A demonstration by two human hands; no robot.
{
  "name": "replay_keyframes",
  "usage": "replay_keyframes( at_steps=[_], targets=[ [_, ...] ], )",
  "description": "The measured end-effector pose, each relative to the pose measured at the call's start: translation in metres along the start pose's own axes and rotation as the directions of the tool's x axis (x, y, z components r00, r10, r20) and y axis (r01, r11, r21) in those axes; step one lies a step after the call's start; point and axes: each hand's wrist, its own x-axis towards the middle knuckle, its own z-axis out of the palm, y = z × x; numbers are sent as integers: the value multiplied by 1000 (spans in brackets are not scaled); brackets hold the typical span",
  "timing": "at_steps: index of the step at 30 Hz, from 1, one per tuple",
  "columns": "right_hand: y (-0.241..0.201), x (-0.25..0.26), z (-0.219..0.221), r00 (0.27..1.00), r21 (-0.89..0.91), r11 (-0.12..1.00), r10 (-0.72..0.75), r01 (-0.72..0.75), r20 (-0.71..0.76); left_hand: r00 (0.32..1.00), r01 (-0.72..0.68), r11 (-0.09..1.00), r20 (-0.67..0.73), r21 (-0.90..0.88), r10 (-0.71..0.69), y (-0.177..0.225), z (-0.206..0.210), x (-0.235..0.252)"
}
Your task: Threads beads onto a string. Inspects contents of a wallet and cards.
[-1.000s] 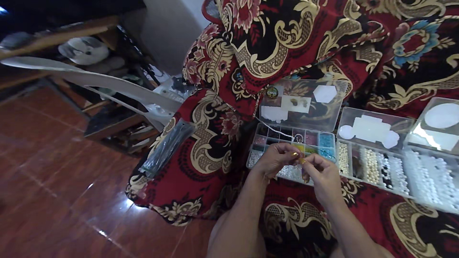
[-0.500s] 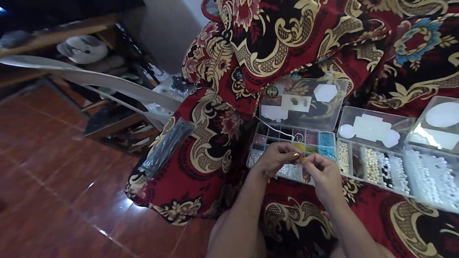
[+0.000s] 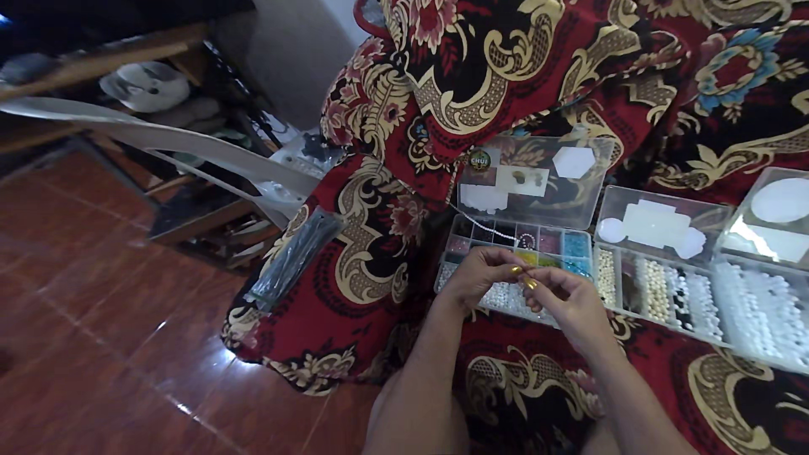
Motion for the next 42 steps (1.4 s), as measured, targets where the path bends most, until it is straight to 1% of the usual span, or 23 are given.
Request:
replay_keyframes(
  at_steps=[6,15,23,29,36,42],
  targets=[
    [4,0,2,993,-123,986,-114,110,-20,1000,3,1000,5,-10,-3,1,0,0],
    [11,1,2,973,-220,949,-232,225,-9,999,-5,1000,34,8,5,0,-1,-1],
    [12,0,1,972,-245,943,-235,226,-8,999,-9,1000,48,8,8,0,-1,0],
    [11,0,-1,976,-213,953,-215,214,21,1000,-8,999,30,34,8,0,-1,-1],
    [11,1,0,975,-216,951,-222,220,18,999,-8,1000,37,19,7,-1,-2,0],
    [10,1,0,978,-239,948,-207,208,31,999,-3,998,37,56,1,-1,-3,-1]
  ],
)
